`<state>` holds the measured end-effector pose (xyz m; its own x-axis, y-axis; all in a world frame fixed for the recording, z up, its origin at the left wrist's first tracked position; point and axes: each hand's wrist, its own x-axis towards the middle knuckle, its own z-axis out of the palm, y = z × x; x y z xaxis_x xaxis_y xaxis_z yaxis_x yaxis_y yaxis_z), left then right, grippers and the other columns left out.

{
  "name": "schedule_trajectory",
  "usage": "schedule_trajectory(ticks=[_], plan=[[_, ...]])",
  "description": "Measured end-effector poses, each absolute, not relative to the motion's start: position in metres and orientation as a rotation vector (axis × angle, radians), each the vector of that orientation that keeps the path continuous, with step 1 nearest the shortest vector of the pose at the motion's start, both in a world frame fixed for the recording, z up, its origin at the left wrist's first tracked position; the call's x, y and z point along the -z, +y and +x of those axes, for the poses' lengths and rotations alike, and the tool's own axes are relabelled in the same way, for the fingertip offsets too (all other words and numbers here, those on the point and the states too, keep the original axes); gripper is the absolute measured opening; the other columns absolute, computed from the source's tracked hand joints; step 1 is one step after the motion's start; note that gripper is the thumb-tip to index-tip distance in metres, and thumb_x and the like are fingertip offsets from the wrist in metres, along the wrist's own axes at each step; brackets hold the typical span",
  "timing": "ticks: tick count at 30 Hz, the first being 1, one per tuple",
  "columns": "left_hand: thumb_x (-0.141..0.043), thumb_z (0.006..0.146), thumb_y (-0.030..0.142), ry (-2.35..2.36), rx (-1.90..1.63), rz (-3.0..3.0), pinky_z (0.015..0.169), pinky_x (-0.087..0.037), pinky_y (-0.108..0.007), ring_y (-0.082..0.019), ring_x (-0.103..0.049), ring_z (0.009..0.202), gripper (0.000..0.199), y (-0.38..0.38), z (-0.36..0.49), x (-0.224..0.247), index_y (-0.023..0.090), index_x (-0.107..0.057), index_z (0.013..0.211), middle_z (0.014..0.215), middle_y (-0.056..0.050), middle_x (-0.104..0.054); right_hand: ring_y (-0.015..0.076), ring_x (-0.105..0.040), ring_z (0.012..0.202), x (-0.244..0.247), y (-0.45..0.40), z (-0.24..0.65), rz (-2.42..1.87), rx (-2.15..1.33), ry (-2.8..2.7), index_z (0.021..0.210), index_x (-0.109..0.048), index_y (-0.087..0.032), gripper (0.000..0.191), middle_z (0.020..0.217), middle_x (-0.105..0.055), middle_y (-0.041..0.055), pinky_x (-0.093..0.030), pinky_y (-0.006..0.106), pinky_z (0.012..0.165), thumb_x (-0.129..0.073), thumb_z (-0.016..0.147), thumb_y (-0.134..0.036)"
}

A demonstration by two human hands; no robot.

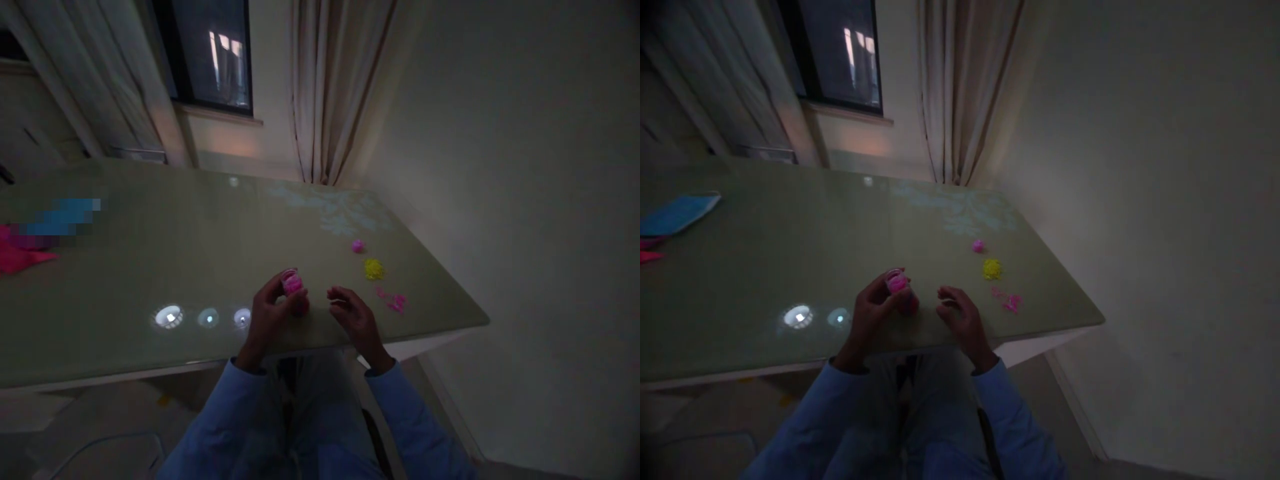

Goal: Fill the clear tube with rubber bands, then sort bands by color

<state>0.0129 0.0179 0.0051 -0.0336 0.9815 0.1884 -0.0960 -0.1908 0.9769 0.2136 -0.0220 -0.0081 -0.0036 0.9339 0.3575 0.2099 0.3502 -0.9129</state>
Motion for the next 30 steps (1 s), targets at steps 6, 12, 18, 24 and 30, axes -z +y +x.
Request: schedule_trajectory(ticks=[6, 12, 18, 24, 30], plan=[[-0.076, 0.075, 0.044, 1.128, -1.495, 1.580, 0.086, -0.055, -0.035, -0.023, -0.069, 0.096, 0.044, 0.011, 0.012, -0.002, 0.017, -0.069, 0.109, 0.109, -0.010, -0.073, 0.0166, -0.064, 0.086, -0.010, -0.045, 0.262, -1.335, -0.468, -1.598, 0.118, -0.066, -0.025, 0.029, 0.099, -0.066, 0.0053, -0.054, 0.030, 0.077, -0.063, 0.091, -0.036], [-0.075, 0.075, 0.046, 1.171, -1.490, 1.576, 0.089, -0.054, -0.037, -0.024, -0.069, 0.098, 0.045, 0.006, 0.007, 0.007, 0.018, -0.068, 0.109, 0.108, -0.010, -0.072, 0.0181, -0.060, 0.075, -0.029, -0.041, 0.344, -1.701, -0.160, -1.684, 0.111, -0.069, -0.019, 0.036, 0.087, -0.063, 0.0067, -0.051, 0.031, 0.068, -0.063, 0.086, -0.045], [-0.078, 0.070, 0.048, 1.176, -1.438, 1.283, 0.088, -0.057, -0.038, -0.026, -0.068, 0.102, 0.053, 0.006, 0.009, 0.013, 0.020, -0.066, 0.114, 0.118, -0.011, -0.069, 0.0196, -0.060, 0.072, -0.034, -0.038, 0.394, -2.080, -0.255, -1.748, 0.117, -0.068, -0.012, 0.053, 0.087, -0.066, 0.0088, -0.049, 0.032, 0.068, -0.070, 0.076, -0.045], [-0.079, 0.067, 0.047, 1.210, -1.414, 1.234, 0.085, -0.060, -0.036, -0.025, -0.070, 0.099, 0.051, 0.005, 0.009, 0.006, 0.019, -0.068, 0.109, 0.116, -0.011, -0.071, 0.0227, -0.062, 0.084, -0.034, -0.038, 0.387, -2.168, -0.357, -1.844, 0.113, -0.071, -0.014, 0.051, 0.095, -0.070, 0.0112, -0.047, 0.030, 0.074, -0.074, 0.073, -0.046], [-0.080, 0.064, 0.047, 1.288, -1.373, 1.225, 0.079, -0.061, -0.036, -0.027, -0.072, 0.094, 0.057, 0.003, 0.007, 0.004, 0.018, -0.068, 0.112, 0.108, -0.011, -0.074, 0.0185, -0.059, 0.076, -0.030, -0.039, 0.379, -2.120, -0.252, -1.840, 0.097, -0.074, -0.015, 0.035, 0.087, -0.067, 0.0078, -0.043, 0.027, 0.068, -0.072, 0.079, -0.045]])
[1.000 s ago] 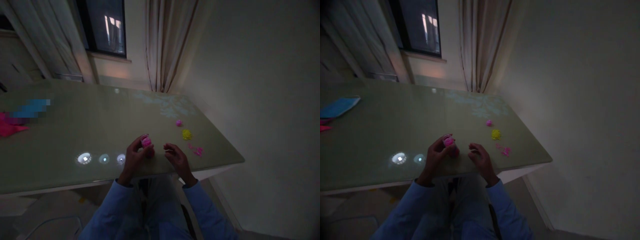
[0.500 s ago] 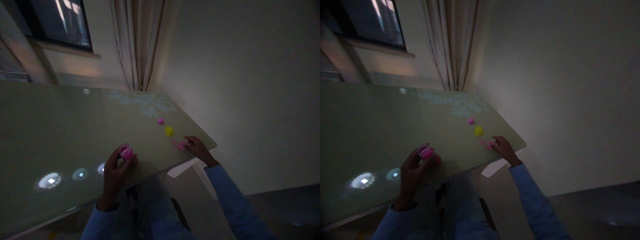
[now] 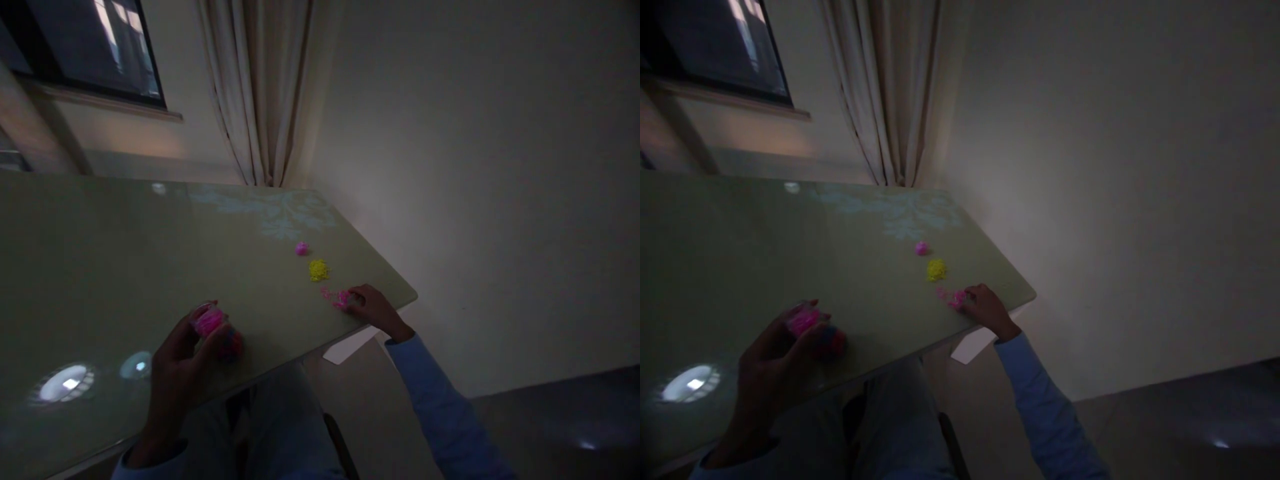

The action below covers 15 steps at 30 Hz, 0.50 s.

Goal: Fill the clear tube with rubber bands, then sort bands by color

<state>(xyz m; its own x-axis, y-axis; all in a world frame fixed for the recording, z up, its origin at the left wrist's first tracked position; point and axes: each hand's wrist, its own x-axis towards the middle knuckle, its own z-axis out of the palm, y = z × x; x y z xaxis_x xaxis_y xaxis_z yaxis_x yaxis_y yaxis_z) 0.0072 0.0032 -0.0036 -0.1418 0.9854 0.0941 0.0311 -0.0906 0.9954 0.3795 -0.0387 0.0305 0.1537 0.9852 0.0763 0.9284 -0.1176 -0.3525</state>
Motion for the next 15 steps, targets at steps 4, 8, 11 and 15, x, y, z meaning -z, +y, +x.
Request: schedule_trajectory(ticks=[4, 8, 11, 15], plan=[[-0.081, 0.064, 0.046, 1.328, -1.395, 1.243, 0.079, -0.061, -0.038, -0.027, -0.072, 0.092, 0.053, 0.0025, 0.0070, 0.0024, 0.021, -0.069, 0.109, 0.107, -0.009, -0.074, 0.0164, -0.057, 0.071, -0.0262, -0.0377, 0.3778, -2.066, -0.245, -1.825, 0.096, -0.074, -0.016, 0.035, 0.083, -0.065, 0.0055, -0.041, 0.026, 0.065, -0.072, 0.080, -0.047], [-0.080, 0.065, 0.046, 1.347, -1.402, 1.275, 0.076, -0.062, -0.038, -0.027, -0.072, 0.090, 0.047, 0.0023, 0.0068, 0.0008, 0.025, -0.070, 0.106, 0.104, -0.005, -0.075, 0.0160, -0.057, 0.073, -0.0237, -0.0366, 0.3768, -2.039, -0.221, -1.839, 0.093, -0.074, -0.016, 0.031, 0.083, -0.066, 0.0058, -0.041, 0.026, 0.066, -0.068, 0.085, -0.046], [-0.079, 0.068, 0.045, 1.370, -1.370, 1.276, 0.074, -0.062, -0.038, -0.027, -0.071, 0.092, 0.045, 0.0011, 0.0071, -0.0012, 0.025, -0.070, 0.107, 0.105, -0.007, -0.075, 0.0163, -0.059, 0.076, -0.0237, -0.0361, 0.3752, -2.004, -0.218, -1.886, 0.096, -0.075, -0.017, 0.027, 0.084, -0.067, 0.0062, -0.042, 0.026, 0.068, -0.060, 0.092, -0.041], [-0.078, 0.070, 0.044, 1.382, -1.382, 1.240, 0.073, -0.062, -0.039, -0.028, -0.071, 0.092, 0.041, -0.0026, 0.0096, -0.0060, 0.026, -0.070, 0.106, 0.103, -0.006, -0.075, 0.0174, -0.060, 0.079, -0.0232, -0.0353, 0.3731, -1.976, -0.224, -1.895, 0.097, -0.074, -0.017, 0.024, 0.087, -0.067, 0.0069, -0.044, 0.027, 0.071, -0.060, 0.093, -0.035]])
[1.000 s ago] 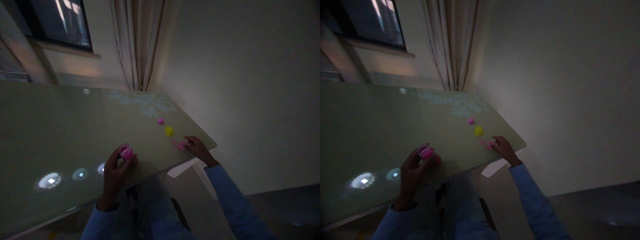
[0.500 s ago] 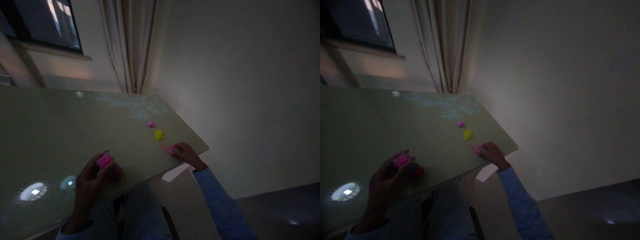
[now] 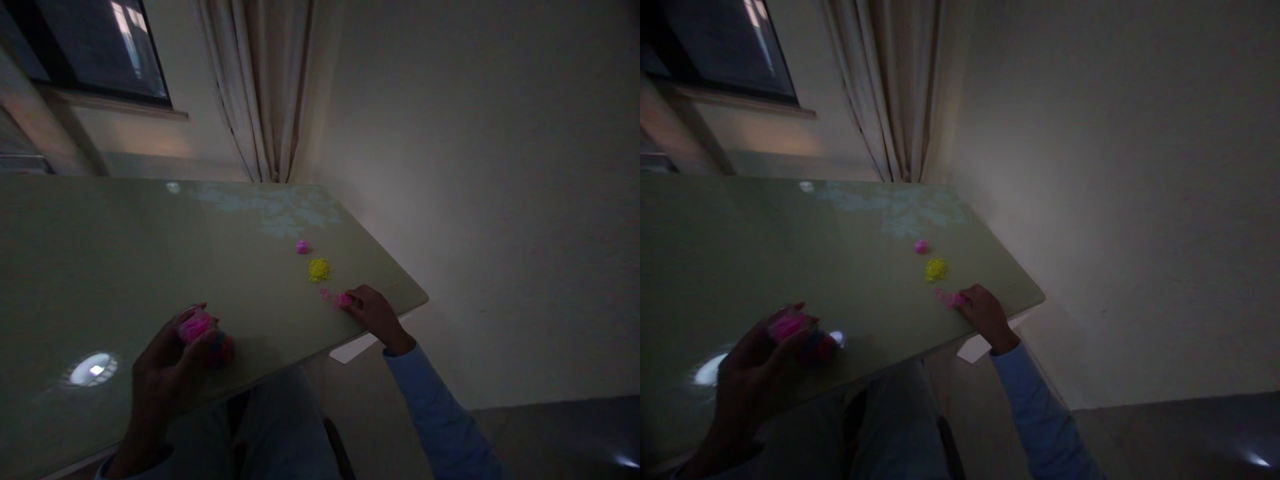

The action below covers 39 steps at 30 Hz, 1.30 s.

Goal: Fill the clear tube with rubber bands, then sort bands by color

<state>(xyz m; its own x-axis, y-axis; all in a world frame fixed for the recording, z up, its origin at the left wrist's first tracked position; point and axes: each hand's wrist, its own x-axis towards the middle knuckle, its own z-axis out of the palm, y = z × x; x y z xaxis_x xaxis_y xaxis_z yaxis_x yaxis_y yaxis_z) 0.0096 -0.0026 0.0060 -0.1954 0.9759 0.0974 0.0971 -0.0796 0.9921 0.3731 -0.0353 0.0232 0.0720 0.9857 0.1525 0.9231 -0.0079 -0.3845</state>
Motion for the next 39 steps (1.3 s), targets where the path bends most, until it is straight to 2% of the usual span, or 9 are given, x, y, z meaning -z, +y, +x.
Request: schedule_trajectory(ticks=[7, 11, 16, 22, 27, 31, 36, 39], plan=[[-0.078, 0.070, 0.045, 1.393, -1.402, 1.263, 0.076, -0.063, -0.040, -0.028, -0.071, 0.092, 0.042, -0.002, 0.010, -0.005, 0.027, -0.070, 0.107, 0.101, -0.004, -0.075, 0.0203, -0.062, 0.085, -0.021, -0.041, 0.377, -1.995, -0.208, -1.841, 0.102, -0.073, -0.017, 0.025, 0.091, -0.068, 0.0085, -0.046, 0.030, 0.077, -0.064, 0.090, -0.037], [-0.081, 0.066, 0.047, 1.385, -1.430, 1.284, 0.074, -0.063, -0.039, -0.027, -0.072, 0.088, 0.045, -0.001, 0.009, -0.001, 0.025, -0.071, 0.104, 0.099, -0.004, -0.076, 0.0192, -0.061, 0.079, -0.022, -0.044, 0.383, -1.991, -0.320, -1.827, 0.104, -0.074, -0.019, 0.031, 0.088, -0.067, 0.0069, -0.046, 0.029, 0.071, -0.071, 0.084, -0.041], [-0.078, 0.070, 0.044, 1.383, -1.427, 1.285, 0.076, -0.062, -0.040, -0.027, -0.071, 0.089, 0.039, -0.003, 0.011, -0.005, 0.026, -0.071, 0.105, 0.100, -0.006, -0.075, 0.0191, -0.061, 0.077, -0.025, -0.043, 0.379, -2.028, -0.328, -1.825, 0.104, -0.076, -0.020, 0.032, 0.088, -0.068, 0.0069, -0.045, 0.029, 0.069, -0.075, 0.079, -0.039], [-0.080, 0.067, 0.042, 1.353, -1.402, 1.296, 0.076, -0.062, -0.038, -0.027, -0.072, 0.089, 0.043, 0.000, 0.008, -0.004, 0.024, -0.070, 0.105, 0.100, -0.007, -0.075, 0.0200, -0.063, 0.074, -0.026, -0.042, 0.360, -2.083, -0.282, -1.764, 0.096, -0.078, -0.022, 0.024, 0.080, -0.070, 0.0064, -0.044, 0.028, 0.066, -0.072, 0.082, -0.040], [-0.078, 0.069, 0.045, 1.370, -1.389, 1.320, 0.076, -0.061, -0.038, -0.026, -0.071, 0.089, 0.045, -0.001, 0.008, -0.005, 0.024, -0.069, 0.107, 0.100, -0.006, -0.075, 0.0205, -0.065, 0.077, -0.024, -0.037, 0.351, -2.161, -0.267, -1.726, 0.090, -0.078, -0.021, 0.018, 0.086, -0.073, 0.0087, -0.045, 0.028, 0.068, -0.070, 0.082, -0.035], [-0.076, 0.071, 0.044, 1.346, -1.418, 1.318, 0.077, -0.061, -0.038, -0.026, -0.071, 0.092, 0.040, 0.000, 0.008, 0.001, 0.026, -0.069, 0.106, 0.108, -0.007, -0.074, 0.0209, -0.065, 0.076, -0.024, -0.034, 0.348, -2.192, -0.192, -1.725, 0.087, -0.078, -0.021, 0.016, 0.086, -0.074, 0.0085, -0.043, 0.028, 0.066, -0.068, 0.083, -0.033], [-0.078, 0.068, 0.045, 1.336, -1.427, 1.304, 0.077, -0.061, -0.037, -0.026, -0.071, 0.090, 0.043, 0.002, 0.008, 0.005, 0.026, -0.069, 0.106, 0.108, -0.007, -0.073, 0.0213, -0.066, 0.075, -0.025, -0.032, 0.345, -2.239, -0.124, -1.736, 0.084, -0.078, -0.022, 0.025, 0.085, -0.075, 0.0098, -0.041, 0.029, 0.064, -0.057, 0.092, -0.035], [-0.079, 0.066, 0.046, 1.328, -1.428, 1.296, 0.080, -0.061, -0.038, -0.026, -0.071, 0.091, 0.045, 0.001, 0.008, 0.003, 0.025, -0.069, 0.106, 0.110, -0.007, -0.073, 0.0230, -0.067, 0.081, -0.025, -0.028, 0.346, -2.285, -0.119, -1.768, 0.087, -0.076, -0.020, 0.022, 0.090, -0.074, 0.0110, -0.041, 0.030, 0.067, -0.057, 0.093, -0.030]])
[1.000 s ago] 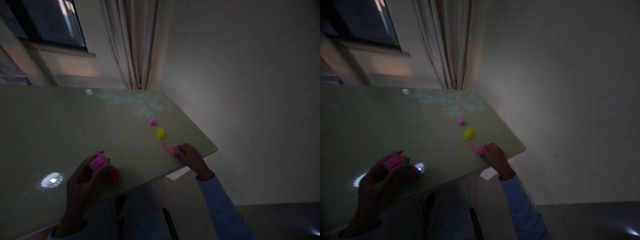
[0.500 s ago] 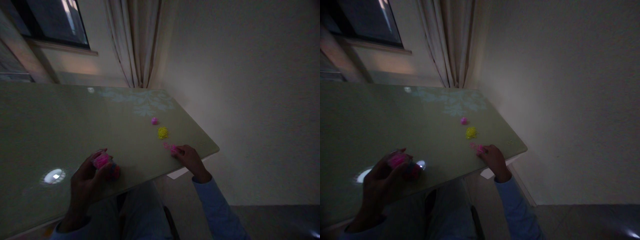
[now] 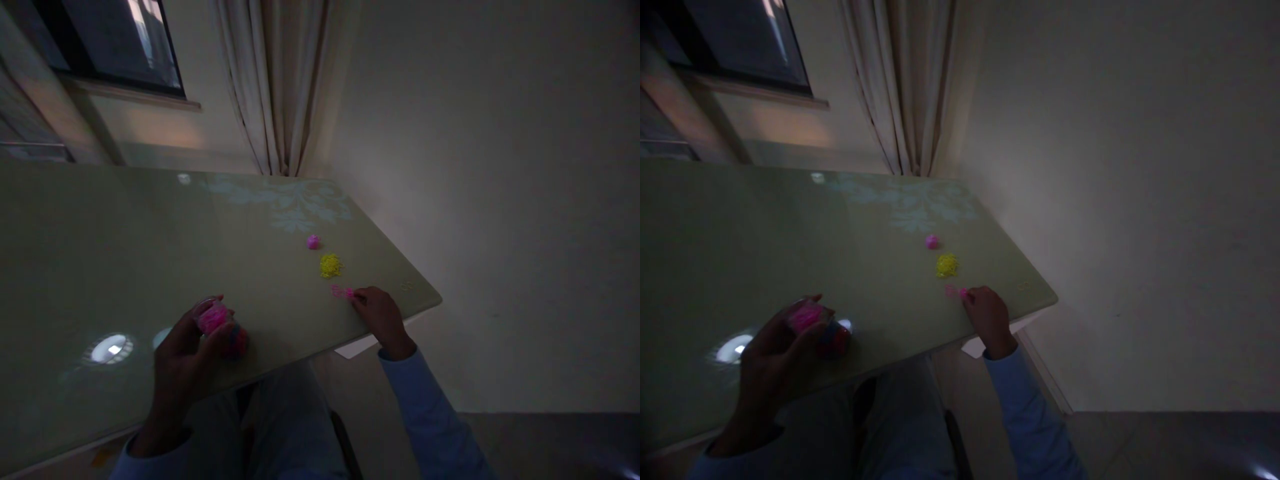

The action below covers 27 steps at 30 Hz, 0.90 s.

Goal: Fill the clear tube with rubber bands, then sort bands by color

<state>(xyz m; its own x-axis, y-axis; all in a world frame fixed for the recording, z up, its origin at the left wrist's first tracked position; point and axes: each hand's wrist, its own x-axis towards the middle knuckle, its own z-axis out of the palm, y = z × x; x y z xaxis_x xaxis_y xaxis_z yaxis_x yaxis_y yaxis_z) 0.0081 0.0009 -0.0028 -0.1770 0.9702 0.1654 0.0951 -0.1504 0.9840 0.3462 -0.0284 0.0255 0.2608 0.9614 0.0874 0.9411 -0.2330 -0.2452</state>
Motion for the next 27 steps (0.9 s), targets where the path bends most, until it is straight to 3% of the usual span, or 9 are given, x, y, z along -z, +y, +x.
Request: schedule_trajectory(ticks=[17, 27], plan=[[-0.078, 0.071, 0.047, 1.263, -1.367, 1.434, 0.085, -0.059, -0.038, -0.025, -0.070, 0.097, 0.051, 0.003, 0.003, 0.013, 0.019, -0.067, 0.112, 0.116, -0.011, -0.071, 0.0182, -0.063, 0.084, -0.033, -0.008, 0.366, -2.196, -0.262, -1.809, 0.085, -0.068, -0.016, 0.017, 0.090, -0.072, 0.0093, -0.041, 0.026, 0.074, -0.052, 0.090, -0.018], [-0.078, 0.072, 0.045, 1.222, -1.392, 1.435, 0.082, -0.060, -0.036, -0.024, -0.072, 0.093, 0.048, 0.004, 0.004, 0.014, 0.021, -0.067, 0.113, 0.118, -0.010, -0.071, 0.0192, -0.064, 0.079, -0.033, -0.010, 0.366, -1.943, -0.338, -1.685, 0.081, -0.070, -0.018, 0.018, 0.084, -0.073, 0.0071, -0.043, 0.027, 0.071, -0.054, 0.086, -0.025]])
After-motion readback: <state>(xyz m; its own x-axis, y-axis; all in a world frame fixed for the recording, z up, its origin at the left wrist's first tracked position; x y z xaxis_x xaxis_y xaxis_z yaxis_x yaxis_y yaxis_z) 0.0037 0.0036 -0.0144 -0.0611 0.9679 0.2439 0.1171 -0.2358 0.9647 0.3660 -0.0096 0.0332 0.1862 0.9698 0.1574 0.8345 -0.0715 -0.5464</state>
